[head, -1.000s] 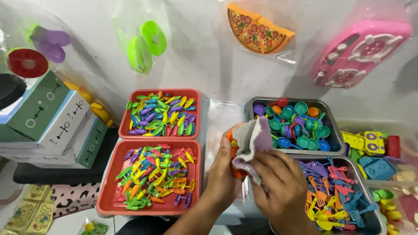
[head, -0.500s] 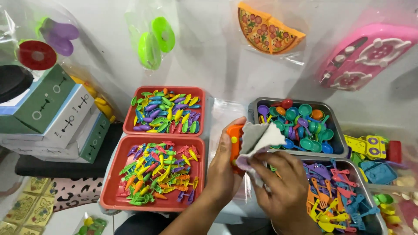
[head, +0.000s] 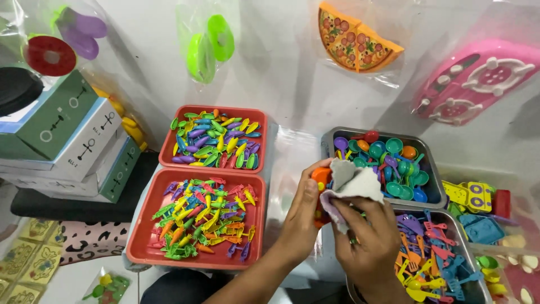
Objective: Sorting and organizing various small plastic toy components, including toy cutlery and clips, into trays and bags.
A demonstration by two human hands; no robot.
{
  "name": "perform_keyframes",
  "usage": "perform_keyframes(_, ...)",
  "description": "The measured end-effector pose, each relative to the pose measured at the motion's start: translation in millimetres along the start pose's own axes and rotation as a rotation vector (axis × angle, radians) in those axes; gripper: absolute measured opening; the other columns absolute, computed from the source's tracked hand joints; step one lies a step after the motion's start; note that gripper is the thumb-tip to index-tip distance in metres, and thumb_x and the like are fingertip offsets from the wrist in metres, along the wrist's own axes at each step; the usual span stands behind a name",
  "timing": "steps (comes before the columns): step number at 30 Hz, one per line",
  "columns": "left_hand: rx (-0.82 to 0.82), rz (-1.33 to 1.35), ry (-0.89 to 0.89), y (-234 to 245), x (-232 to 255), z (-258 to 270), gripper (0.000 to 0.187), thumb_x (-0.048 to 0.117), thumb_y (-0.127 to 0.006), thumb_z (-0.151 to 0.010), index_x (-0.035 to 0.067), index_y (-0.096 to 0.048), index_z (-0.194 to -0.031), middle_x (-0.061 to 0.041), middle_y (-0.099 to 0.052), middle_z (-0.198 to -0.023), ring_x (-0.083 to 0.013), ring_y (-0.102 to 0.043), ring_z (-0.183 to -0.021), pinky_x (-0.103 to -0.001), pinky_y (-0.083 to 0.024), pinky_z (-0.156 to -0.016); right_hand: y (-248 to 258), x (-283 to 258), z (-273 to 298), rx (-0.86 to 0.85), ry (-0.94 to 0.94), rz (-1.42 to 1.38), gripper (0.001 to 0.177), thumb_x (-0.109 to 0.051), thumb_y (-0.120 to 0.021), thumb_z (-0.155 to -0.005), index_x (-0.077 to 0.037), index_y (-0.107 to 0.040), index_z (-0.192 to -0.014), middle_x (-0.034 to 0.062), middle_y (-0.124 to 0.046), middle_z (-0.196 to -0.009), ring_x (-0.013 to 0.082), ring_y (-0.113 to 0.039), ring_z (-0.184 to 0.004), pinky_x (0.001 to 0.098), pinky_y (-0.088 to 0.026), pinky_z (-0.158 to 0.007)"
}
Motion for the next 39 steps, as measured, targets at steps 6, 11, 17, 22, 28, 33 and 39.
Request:
perform_keyframes(6,0.152,0.057,-0.096,14,10,-5,0.058,0.044,-0.020,-0.106,0.009,-0.036,-0.150,-0.016,-0.055,-0.136,-0.0240,-0.055,-0.126,-0.039,-0.046,-0.109,-4,0,-11,-0.054,-0.051,-0.076,0.033,-0.003,-0.075,-0.072,0.000,-0.075,-0.104,0.0118,-0.072,-0.107,0.0256,-0.064,-0.087,0.0361,-0.052,-0.079)
perform_keyframes(11,0.128,-0.026,-0.102,7,17,3,0.062,0.045,-0.019,-0.105,0.008,-0.038,-0.151,-0.016,-0.058,-0.136,-0.0205,-0.061,-0.116,-0.035,-0.053,-0.098,-2,5,-13,-0.042,-0.128,-0.149,0.021,-0.003,-0.070,-0.083,0.009,-0.072,-0.101,0.0191,-0.066,-0.124,0.0285,-0.068,-0.104,0.0362,-0.055,-0.087)
perform_keyframes(17,0.035,-0.143,-0.094,1,16,2,0.062,0.043,-0.027,-0.106,0.003,-0.045,-0.150,-0.017,-0.060,-0.142,-0.0222,-0.060,-0.124,-0.033,-0.048,-0.104,9,11,-17,0.018,-0.180,-0.152,0.011,0.002,-0.068,-0.085,0.008,-0.063,-0.077,0.0202,-0.062,-0.132,0.0294,-0.062,-0.115,0.0363,-0.051,-0.092)
perform_keyframes(22,0.036,-0.263,0.053,-1,-3,8,0.055,0.036,-0.036,-0.107,-0.003,-0.064,-0.135,-0.003,-0.065,-0.087,-0.0065,-0.052,-0.070,-0.023,-0.044,-0.062,22,16,-20,0.062,-0.213,-0.129,0.023,0.006,-0.071,-0.080,0.008,-0.072,-0.103,0.0150,-0.068,-0.112,0.0201,-0.063,-0.081,0.0284,-0.051,-0.067)
perform_keyframes(28,0.044,-0.201,0.156,6,-21,4,0.058,0.050,-0.026,-0.106,0.004,-0.058,-0.092,-0.005,-0.054,-0.072,-0.0130,-0.049,-0.064,-0.029,-0.043,-0.059,16,-2,-19,0.016,-0.029,-0.054,0.041,0.002,-0.074,-0.068,-0.003,-0.077,-0.109,0.0104,-0.070,-0.115,0.0255,-0.066,-0.104,0.0368,-0.053,-0.093)
perform_keyframes(33,-0.001,-0.280,0.148,5,-12,5,0.063,0.058,-0.029,-0.101,0.003,-0.057,-0.089,-0.007,-0.058,-0.073,-0.0141,-0.051,-0.065,-0.030,-0.046,-0.062,16,-4,-16,0.047,-0.053,-0.055,0.041,0.003,-0.072,-0.069,-0.002,-0.077,-0.110,0.0113,-0.069,-0.115,0.0253,-0.066,-0.103,0.0359,-0.053,-0.092)
perform_keyframes(39,0.001,-0.259,0.102,9,-12,5,0.059,0.055,-0.031,-0.103,0.004,-0.058,-0.092,-0.007,-0.059,-0.072,-0.0128,-0.051,-0.064,-0.029,-0.046,-0.062,15,-11,-15,0.059,-0.017,-0.004,0.035,0.002,-0.074,-0.068,0.000,-0.076,-0.103,0.0109,-0.069,-0.112,0.0275,-0.064,-0.107,0.0407,-0.049,-0.098)
Point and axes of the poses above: each hand's wrist, its own z-axis away from the middle knuckle, its own y-axis out of the back of the hand, x = y × z, the point moved 7 cm from there along -z, towards the middle knuckle
